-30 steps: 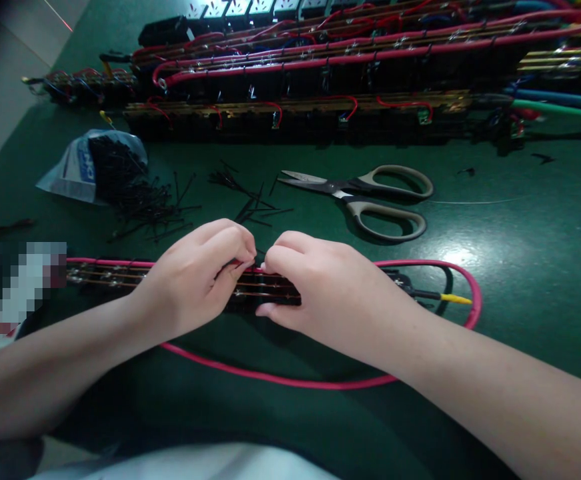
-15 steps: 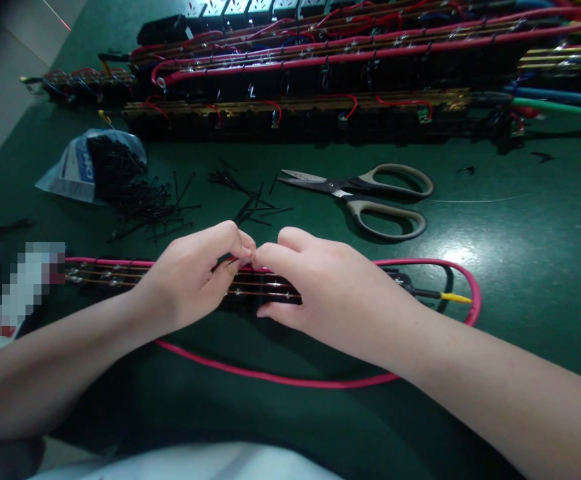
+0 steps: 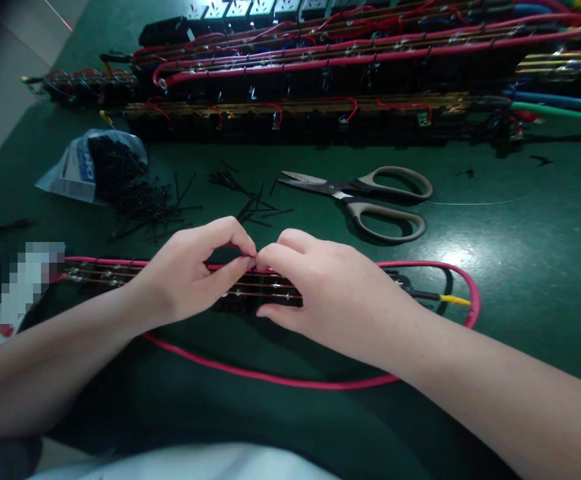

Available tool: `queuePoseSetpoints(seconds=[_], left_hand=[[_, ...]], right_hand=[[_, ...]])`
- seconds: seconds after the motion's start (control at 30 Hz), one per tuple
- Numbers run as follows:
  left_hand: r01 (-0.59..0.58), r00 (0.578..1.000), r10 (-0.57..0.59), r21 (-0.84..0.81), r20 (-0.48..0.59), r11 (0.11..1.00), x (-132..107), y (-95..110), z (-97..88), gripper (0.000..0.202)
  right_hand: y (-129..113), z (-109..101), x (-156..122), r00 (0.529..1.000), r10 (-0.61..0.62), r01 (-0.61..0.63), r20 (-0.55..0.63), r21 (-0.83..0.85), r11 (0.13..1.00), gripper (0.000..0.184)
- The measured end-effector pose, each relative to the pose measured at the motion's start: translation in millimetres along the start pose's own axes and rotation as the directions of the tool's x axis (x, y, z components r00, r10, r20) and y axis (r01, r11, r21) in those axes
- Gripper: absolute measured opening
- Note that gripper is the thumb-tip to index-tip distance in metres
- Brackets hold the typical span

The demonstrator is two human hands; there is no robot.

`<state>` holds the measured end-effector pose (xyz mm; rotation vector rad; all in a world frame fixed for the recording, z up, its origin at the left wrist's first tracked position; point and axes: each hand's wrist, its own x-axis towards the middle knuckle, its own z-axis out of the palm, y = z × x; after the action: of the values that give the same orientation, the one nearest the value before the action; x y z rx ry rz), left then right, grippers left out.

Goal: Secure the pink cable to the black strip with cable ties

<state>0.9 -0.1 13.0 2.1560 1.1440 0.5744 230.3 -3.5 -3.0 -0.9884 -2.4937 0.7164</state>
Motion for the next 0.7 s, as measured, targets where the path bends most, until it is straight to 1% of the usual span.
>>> queuePoseSetpoints(seconds=[0.07, 0.17, 0.27, 0.4, 0.5, 0.7], left_hand=[[0.01, 1.0, -0.01, -0.021, 0.018, 1.0, 0.6, 0.0, -1.2, 0.013], [0.064, 0.998, -0.06, -0.094, 0.035, 0.994, 0.9, -1.9, -1.5, 0.012], [0.112, 0.994, -0.106, -0.187, 0.041, 0.976, 0.5, -4.0, -0.8, 0.01], [0.136, 0.991, -0.127, -0.279, 0.049, 0.951, 0.5, -4.3, -0.3, 0.009], [0.144, 0.99, -0.135, -0.298, 0.048, 0.944, 1.7, -4.0, -0.2, 0.009], [0.166, 0.986, -0.159, -0.254, 0.046, 0.953, 3.1, -5.8, -0.8, 0.01]], right_hand=[[-2.7, -2.7, 1.7, 0.999, 0.024, -0.023, 0.039, -0.014, 1.0, 0.035], [-5.6, -5.6, 4.0, 0.994, 0.065, -0.062, 0.082, -0.038, 0.997, 0.033], [-6.0, -6.0, 5.8, 0.991, 0.091, -0.087, 0.099, -0.045, 0.995, 0.032], [-5.1, -4.7, 6.9, 0.987, 0.107, -0.103, 0.117, -0.041, 0.994, 0.032], [-4.9, -4.4, 6.6, 0.987, 0.106, -0.102, 0.122, -0.037, 0.994, 0.031], [-4.9, -6.0, 6.4, 0.986, 0.109, -0.105, 0.128, -0.037, 0.994, 0.03]])
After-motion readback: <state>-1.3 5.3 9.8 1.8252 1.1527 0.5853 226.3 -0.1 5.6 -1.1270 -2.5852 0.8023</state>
